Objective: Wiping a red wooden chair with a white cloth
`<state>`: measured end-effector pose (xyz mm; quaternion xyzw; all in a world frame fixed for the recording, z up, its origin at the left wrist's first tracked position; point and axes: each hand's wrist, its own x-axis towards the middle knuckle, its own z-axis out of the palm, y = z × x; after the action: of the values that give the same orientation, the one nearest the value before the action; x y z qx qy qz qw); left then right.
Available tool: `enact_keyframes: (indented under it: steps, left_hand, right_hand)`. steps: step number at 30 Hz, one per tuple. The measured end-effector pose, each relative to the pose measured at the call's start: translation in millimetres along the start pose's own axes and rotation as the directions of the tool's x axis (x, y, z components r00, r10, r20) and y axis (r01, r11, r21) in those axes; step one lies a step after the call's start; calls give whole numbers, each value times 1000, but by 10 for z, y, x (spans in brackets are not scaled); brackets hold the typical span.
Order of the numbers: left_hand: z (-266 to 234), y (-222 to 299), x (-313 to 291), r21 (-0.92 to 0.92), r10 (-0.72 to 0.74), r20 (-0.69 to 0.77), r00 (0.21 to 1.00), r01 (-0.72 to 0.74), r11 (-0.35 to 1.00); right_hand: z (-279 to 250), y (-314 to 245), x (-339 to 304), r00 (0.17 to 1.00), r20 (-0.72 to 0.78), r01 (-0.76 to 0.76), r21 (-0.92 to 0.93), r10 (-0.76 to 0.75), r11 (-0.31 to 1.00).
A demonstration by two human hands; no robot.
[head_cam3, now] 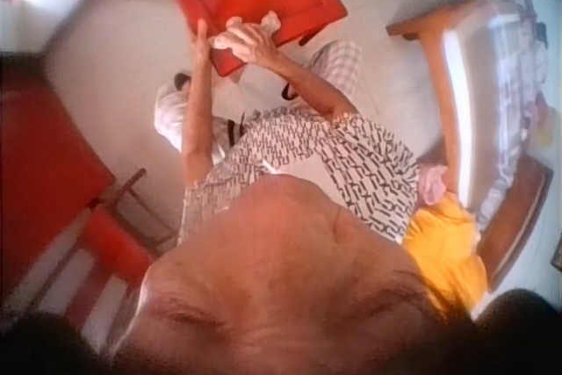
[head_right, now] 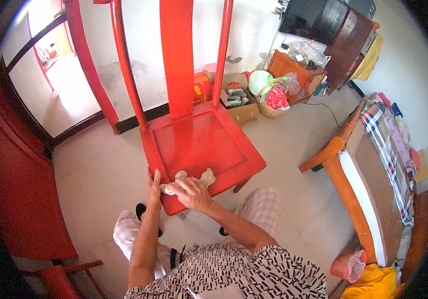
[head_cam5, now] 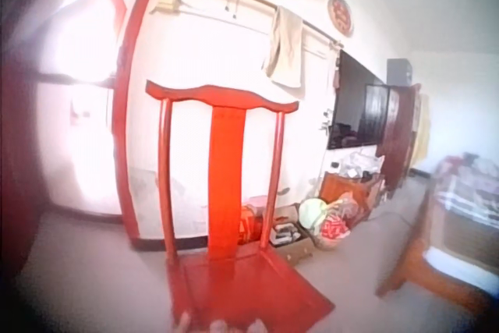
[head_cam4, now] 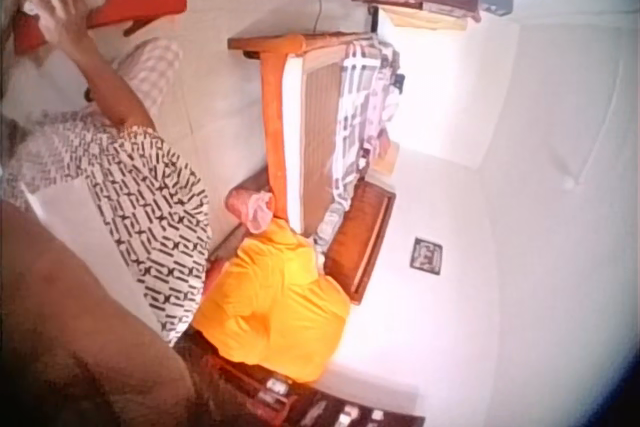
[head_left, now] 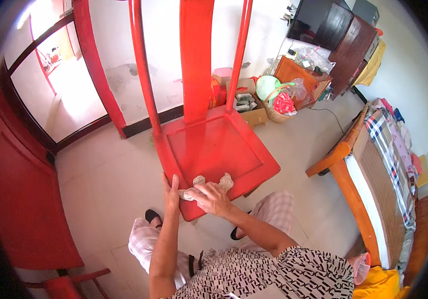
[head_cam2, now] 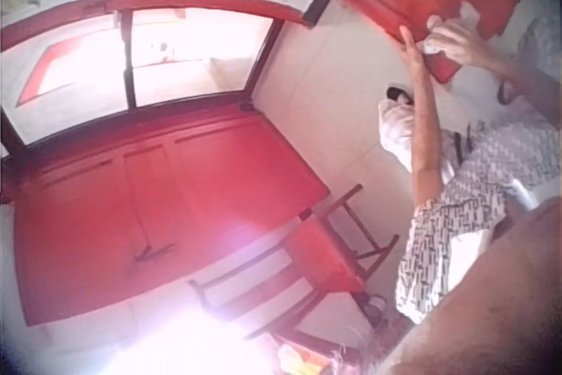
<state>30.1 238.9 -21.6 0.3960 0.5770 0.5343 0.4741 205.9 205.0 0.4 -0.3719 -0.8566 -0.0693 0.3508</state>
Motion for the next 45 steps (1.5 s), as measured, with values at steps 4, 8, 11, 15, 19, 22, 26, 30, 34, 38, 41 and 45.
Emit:
enact_keyframes:
  steps: [4, 8, 11, 15, 19, 22, 26, 30, 34, 38, 41, 45]
  left_hand:
    - [10, 110, -21, -72, -1, 8, 1000, 2, 997]
    - [32, 177, -66, -149, -7, 13, 1000, 9, 989]
    - [57, 242, -95, -208, -6, 19, 1000, 9, 978]
    - [90, 290, -177, -189, -7, 18, 1000, 10, 982]
    - [59, 299, -216, -192, -21, 67, 998, 34, 981]
    - [72, 304, -229, -192, -37, 103, 994, 56, 980]
    - [63, 313, -225, -189, -59, 148, 987, 87, 978]
    - [-12, 85, -88, -161, -68, 164, 984, 95, 982]
    - [-58, 52, -42, -143, -87, 155, 984, 109, 984]
    - [-62, 65, 1, -151, -64, 194, 979, 94, 984]
    - [-73, -112, 144, -109, -139, 186, 973, 161, 981]
    - [-111, 57, 102, -81, -123, 191, 974, 141, 987]
  right_hand:
    - [127, 123, 131, 1000, -15, -13, 20, 13, 1000]
    - [186, 188, 304, 1000, 5, -12, -4, 12, 1000]
    - [284, 272, 405, 1000, -24, -19, -18, 19, 1000]
    - [355, 397, 490, 999, -46, -20, -23, 19, 1000]
    - [446, 477, 577, 998, -57, -24, -28, 23, 999]
    - [482, 573, 637, 999, -38, -25, -14, 24, 1000]
    - [493, 655, 682, 999, -44, -21, -22, 20, 1000]
    - [493, 667, 702, 999, -17, -34, -16, 33, 999]
    - [426, 616, 707, 999, -6, -36, -39, 36, 999]
    - [354, 660, 647, 999, 10, -32, -5, 32, 999]
    - [170, 957, 447, 994, -6, 110, -89, -111, 990]
    - [-392, 1761, 114, 991, -134, -76, -465, 15, 882]
